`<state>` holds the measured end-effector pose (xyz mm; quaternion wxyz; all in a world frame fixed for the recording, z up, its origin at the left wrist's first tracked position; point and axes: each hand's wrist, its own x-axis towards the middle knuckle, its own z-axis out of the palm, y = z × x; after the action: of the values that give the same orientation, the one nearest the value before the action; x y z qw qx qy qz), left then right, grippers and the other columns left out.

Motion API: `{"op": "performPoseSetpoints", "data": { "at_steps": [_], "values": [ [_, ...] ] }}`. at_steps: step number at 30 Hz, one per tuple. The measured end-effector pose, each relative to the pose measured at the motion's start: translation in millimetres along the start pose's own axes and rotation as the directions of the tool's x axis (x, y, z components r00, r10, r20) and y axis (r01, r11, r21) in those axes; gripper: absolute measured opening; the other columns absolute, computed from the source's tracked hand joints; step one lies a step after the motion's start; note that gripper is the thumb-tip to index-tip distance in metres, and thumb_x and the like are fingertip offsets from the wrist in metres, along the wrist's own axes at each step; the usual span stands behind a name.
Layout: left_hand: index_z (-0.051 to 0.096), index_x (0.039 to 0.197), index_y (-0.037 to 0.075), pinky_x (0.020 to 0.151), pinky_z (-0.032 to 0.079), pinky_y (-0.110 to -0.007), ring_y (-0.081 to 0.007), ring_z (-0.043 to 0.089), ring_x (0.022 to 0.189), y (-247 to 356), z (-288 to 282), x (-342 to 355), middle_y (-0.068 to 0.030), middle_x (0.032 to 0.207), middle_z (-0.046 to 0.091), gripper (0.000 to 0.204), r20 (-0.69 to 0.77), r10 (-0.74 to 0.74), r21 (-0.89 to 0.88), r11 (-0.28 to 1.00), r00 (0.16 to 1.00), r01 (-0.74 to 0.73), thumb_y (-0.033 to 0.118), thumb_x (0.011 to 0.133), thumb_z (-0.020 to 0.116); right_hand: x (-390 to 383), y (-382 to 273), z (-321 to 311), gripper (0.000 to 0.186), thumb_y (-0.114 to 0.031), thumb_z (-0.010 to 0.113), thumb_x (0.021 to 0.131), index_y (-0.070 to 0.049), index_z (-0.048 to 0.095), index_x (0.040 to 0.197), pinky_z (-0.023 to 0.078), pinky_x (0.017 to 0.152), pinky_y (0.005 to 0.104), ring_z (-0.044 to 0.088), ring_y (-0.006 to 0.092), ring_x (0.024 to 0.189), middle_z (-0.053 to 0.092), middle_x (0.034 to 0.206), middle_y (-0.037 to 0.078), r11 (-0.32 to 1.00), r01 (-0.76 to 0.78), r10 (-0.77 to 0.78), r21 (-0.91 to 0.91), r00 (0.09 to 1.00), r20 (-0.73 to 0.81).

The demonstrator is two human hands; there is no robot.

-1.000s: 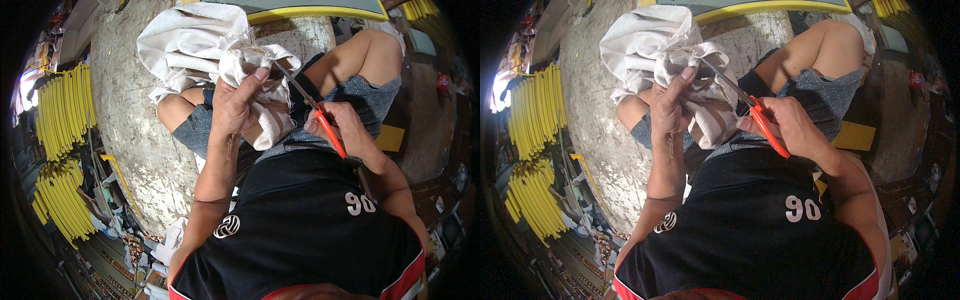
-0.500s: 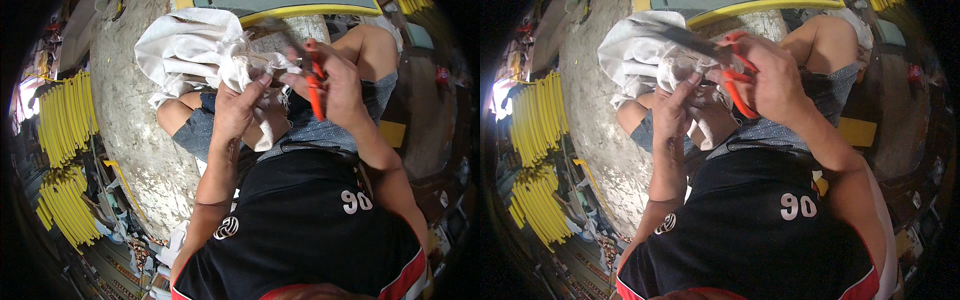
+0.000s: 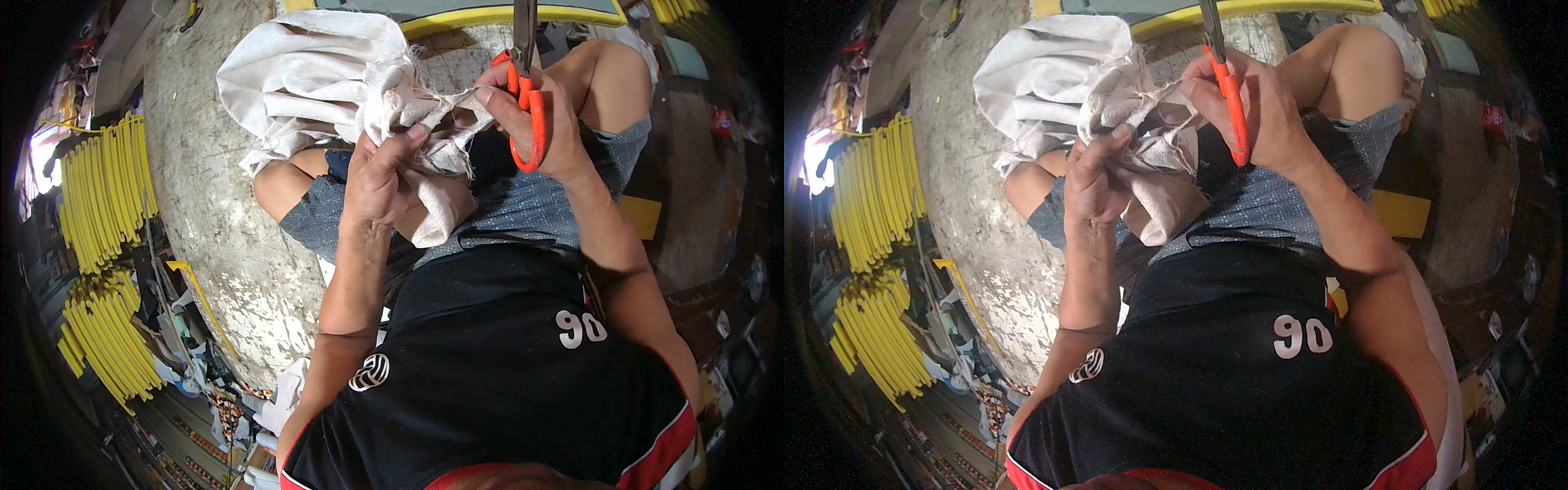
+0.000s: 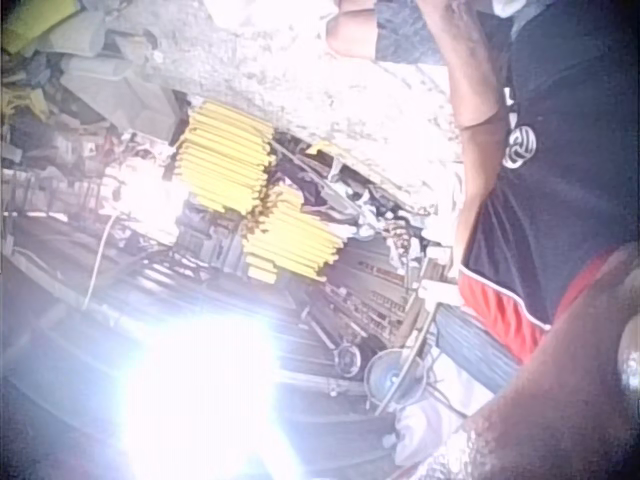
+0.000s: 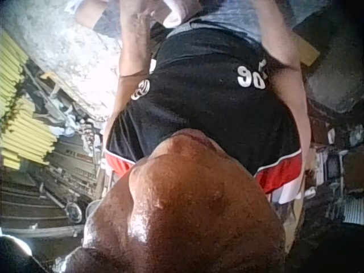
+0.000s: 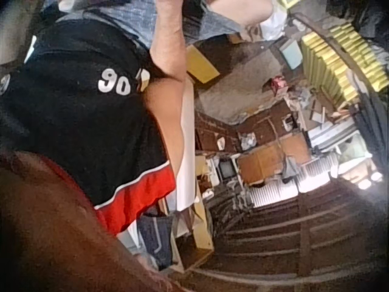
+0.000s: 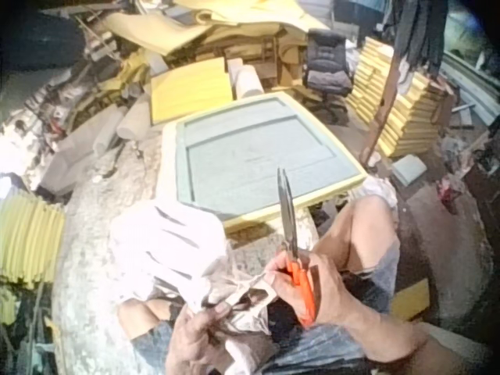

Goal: The person sits cross-legged on the floor and uses red-handled scissors to cut a piece of white fabric. They hold the fabric with one hand and cut along its edge with the other, then unfold and inspect the cut piece.

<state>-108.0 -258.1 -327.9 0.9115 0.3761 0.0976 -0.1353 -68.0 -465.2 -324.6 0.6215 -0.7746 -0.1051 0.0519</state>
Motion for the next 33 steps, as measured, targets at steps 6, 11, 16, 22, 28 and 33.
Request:
{"op": "performPoseSetpoints", "data": {
  "at_steps": [6, 11, 16, 22, 28, 33],
  "values": [
    [0.051, 0.128, -0.009, 0.09, 0.057, -0.039, -0.0301, 0.069, 0.102, -1, -9, 3, -0.02, 0.112, 0.067, 0.039, 0.014, -0.025, 0.044, 0.999, 1.0, 0.024, -0.002, 0.09, 0.056, -8, -10, -6, 0.017, -0.017, 0.07, 0.092, -0.002, 0.065, 0.099, 0.048, 0.063, 0.0258, 0.059, 0.0094, 0.07, 0.063, 0.078, 0.003, 0.995, 0.082, -0.084, -0.056, 0.996, -0.024],
    [0.054, 0.125, -0.006, 0.085, 0.059, -0.037, -0.0271, 0.071, 0.095, 6, 5, 0, -0.0175, 0.107, 0.069, 0.036, 0.012, 0.009, 0.059, 0.998, 1.0, -0.01, 0.001, 0.091, 0.061, -51, -29, -29, 0.03, -0.023, 0.078, 0.086, 0.0, 0.064, 0.099, 0.051, 0.063, 0.0288, 0.063, 0.0112, 0.073, 0.065, 0.079, 0.006, 0.969, 0.074, -0.036, -0.234, 0.986, 0.163],
    [0.06, 0.119, -0.004, 0.08, 0.058, -0.033, -0.0216, 0.071, 0.091, 5, 6, 2, -0.0129, 0.101, 0.07, 0.029, -0.03, 0.049, 0.144, 0.989, 0.998, -0.044, 0.002, 0.091, 0.063, -70, -29, -40, 0.022, -0.013, 0.076, 0.082, 0.001, 0.063, 0.091, 0.049, 0.061, 0.0274, 0.057, 0.0122, 0.063, 0.062, 0.076, 0.007, 0.968, -0.147, 0.224, -0.204, 0.872, 0.436],
    [0.063, 0.116, -0.002, 0.08, 0.054, -0.028, -0.0141, 0.067, 0.087, 3, 2, 4, -0.0071, 0.099, 0.071, 0.026, 0.007, 0.087, 0.301, 0.95, 0.996, -0.085, 0.004, 0.09, 0.066, -66, -16, -41, 0.044, -0.039, 0.077, 0.086, 0.002, 0.062, 0.078, 0.044, 0.054, 0.034, 0.056, 0.0212, 0.053, 0.057, 0.061, 0.011, 0.951, -0.177, 0.256, -0.253, 0.909, 0.328],
    [0.065, 0.114, -0.001, 0.078, 0.054, -0.028, -0.0136, 0.067, 0.085, 5, 1, 5, -0.0056, 0.097, 0.07, 0.024, -0.006, 0.044, 0.252, 0.967, 0.999, -0.041, 0.004, 0.091, 0.066, -64, -3, -43, 0.039, -0.034, 0.075, 0.089, 0.002, 0.061, 0.081, 0.045, 0.057, 0.0333, 0.059, 0.0225, 0.059, 0.06, 0.068, 0.015, 0.964, -0.09, 0.153, -0.249, 0.956, 0.25],
    [0.065, 0.113, -0.001, 0.078, 0.054, -0.028, -0.0134, 0.067, 0.086, 7, 12, 6, -0.0057, 0.097, 0.071, 0.022, -0.041, 0.063, 0.261, 0.964, 0.997, -0.05, 0.004, 0.091, 0.065, -67, -29, -44, 0.034, -0.032, 0.068, 0.092, 0.002, 0.063, 0.09, 0.049, 0.063, 0.0313, 0.06, 0.0186, 0.062, 0.064, 0.074, 0.011, 0.952, -0.16, 0.261, -0.259, 0.868, 0.423]
  ]
}}
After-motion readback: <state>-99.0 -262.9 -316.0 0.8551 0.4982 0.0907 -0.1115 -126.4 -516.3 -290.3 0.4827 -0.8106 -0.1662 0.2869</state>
